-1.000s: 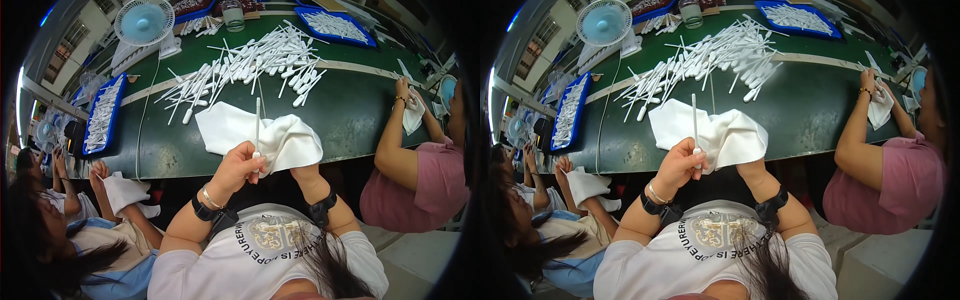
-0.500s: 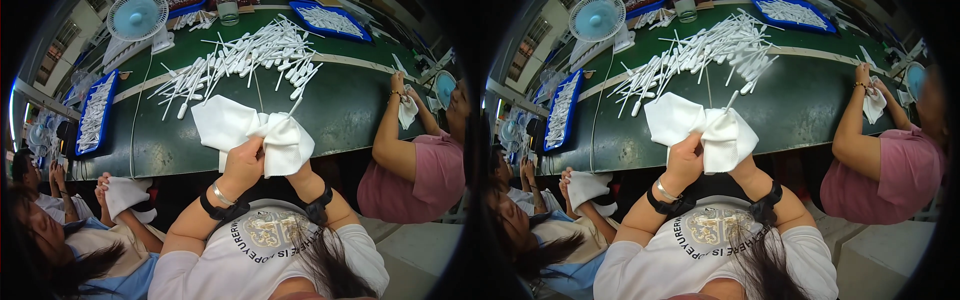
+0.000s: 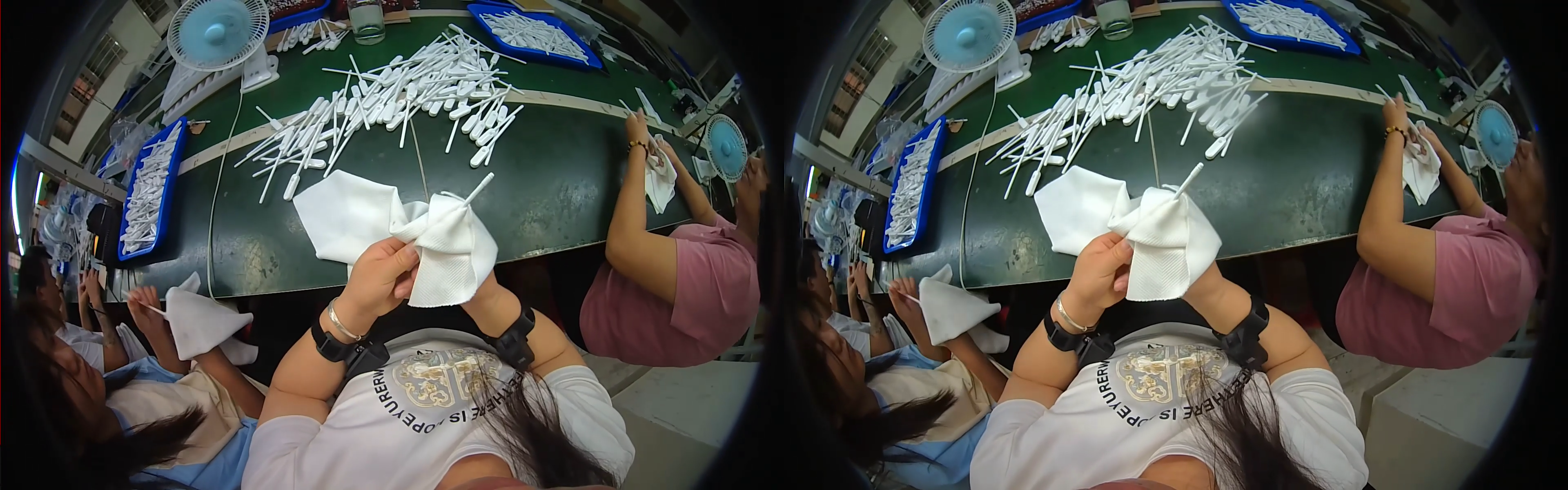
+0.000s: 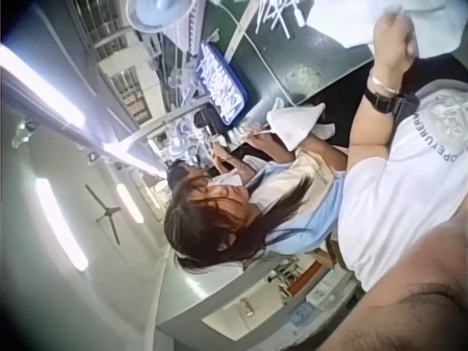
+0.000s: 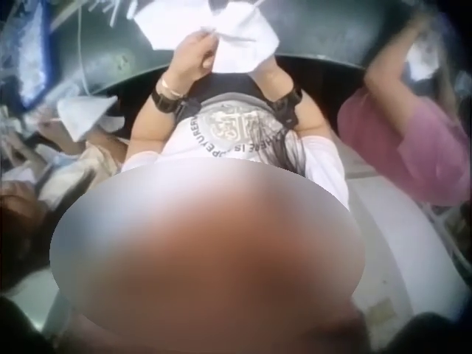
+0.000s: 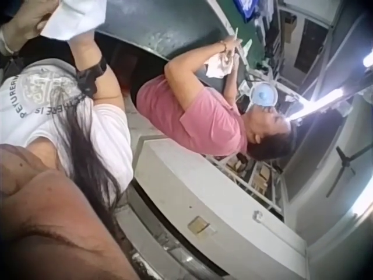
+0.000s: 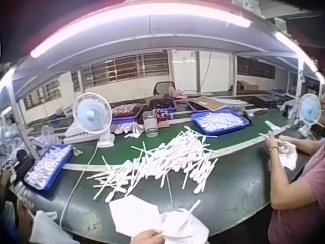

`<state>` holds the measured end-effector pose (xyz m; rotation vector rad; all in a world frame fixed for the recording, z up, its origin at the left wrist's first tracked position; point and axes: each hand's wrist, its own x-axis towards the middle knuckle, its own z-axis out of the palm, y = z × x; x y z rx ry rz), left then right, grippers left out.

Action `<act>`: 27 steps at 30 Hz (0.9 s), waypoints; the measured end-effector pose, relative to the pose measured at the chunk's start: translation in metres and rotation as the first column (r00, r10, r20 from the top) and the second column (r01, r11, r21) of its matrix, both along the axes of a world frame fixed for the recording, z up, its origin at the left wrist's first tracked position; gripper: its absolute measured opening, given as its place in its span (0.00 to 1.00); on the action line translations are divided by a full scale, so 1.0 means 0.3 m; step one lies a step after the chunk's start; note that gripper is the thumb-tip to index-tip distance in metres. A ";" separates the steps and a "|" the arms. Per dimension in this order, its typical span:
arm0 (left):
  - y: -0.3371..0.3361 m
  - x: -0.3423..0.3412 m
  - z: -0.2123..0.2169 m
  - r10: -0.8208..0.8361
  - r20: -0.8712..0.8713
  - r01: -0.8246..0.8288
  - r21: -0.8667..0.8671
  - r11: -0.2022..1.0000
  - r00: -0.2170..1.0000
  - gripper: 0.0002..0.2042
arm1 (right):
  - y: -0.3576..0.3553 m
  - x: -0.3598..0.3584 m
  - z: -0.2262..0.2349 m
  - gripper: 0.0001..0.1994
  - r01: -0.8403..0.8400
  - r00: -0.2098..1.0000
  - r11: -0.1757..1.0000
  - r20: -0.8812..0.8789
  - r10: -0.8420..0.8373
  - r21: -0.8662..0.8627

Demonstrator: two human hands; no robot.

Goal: The person picks up a swab from the table, wipes the tip and handle with a cloth, and places it into a blue tray, repeating the process for several swabs.

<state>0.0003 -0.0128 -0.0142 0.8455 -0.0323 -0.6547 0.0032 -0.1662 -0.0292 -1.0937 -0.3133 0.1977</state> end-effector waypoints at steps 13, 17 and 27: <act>0.042 -0.030 0.012 -0.129 0.673 -0.427 0.592 0.683 0.728 0.12 | -0.099 0.127 0.050 0.19 0.538 0.764 0.838 0.474 -0.439 -0.090; 0.059 -0.028 -0.002 -0.034 0.715 -0.529 0.547 0.649 0.698 0.08 | -0.115 0.129 0.041 0.20 0.642 0.709 0.739 0.523 -0.473 -0.203; -0.100 0.013 -0.016 0.390 0.545 -0.498 0.059 0.865 0.742 0.21 | 0.070 0.027 0.023 0.26 0.088 0.996 0.981 -0.017 -0.086 0.170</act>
